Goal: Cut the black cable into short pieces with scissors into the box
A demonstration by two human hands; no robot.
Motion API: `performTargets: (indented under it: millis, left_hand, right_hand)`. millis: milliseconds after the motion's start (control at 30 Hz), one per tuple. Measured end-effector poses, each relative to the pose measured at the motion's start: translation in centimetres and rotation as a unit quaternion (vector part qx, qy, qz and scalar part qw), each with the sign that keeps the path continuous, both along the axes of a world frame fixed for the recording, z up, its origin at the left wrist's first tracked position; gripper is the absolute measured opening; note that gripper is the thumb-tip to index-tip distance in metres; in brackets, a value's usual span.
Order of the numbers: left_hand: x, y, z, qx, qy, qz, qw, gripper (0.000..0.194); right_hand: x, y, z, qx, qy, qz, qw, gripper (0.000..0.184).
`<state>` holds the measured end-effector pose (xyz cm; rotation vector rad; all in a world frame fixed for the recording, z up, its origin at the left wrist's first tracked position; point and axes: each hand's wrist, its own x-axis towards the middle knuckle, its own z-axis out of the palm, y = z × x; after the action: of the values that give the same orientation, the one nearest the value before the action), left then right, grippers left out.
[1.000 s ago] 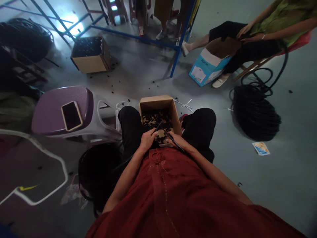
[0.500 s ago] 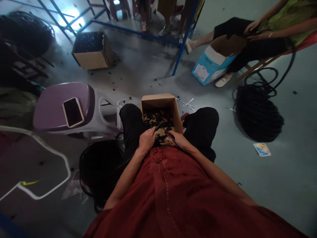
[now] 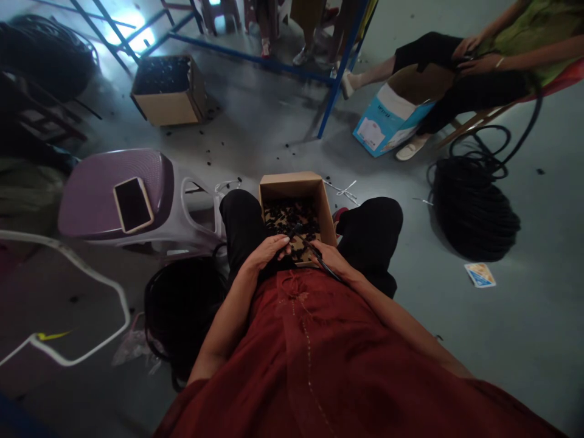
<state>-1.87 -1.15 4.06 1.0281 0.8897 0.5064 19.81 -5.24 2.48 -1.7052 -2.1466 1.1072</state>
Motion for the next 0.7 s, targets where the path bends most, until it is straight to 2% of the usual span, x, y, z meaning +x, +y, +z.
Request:
performTargets:
  millis: [300,467,567,700]
  left_hand:
    - [0.2,0.0,-0.7,0.033,0.043,0.012,0.998,0.034]
    - [0.5,-0.4,-0.7,0.085,0.115,0.032,0.989,0.032]
    - [0.7,-0.6,-0.5,0.145,0.176,0.043,0.973,0.03]
    - [1.0,-0.7,-0.1,0.256,0.265,0.045,0.929,0.029]
  right_hand:
    - [-0.1,0.0,-0.8,-0.001,-0.004,0.0,1.0,0.036]
    - [0.0,0.3,-0.4,-0.023,-0.008,0.002,1.0,0.039]
    - [0.4,0.6,0.1,-0.029,-0.01,0.015,0.999,0.04]
    - [0.8,1.1,0.8,-0.013,-0.029,0.03,0.999,0.042]
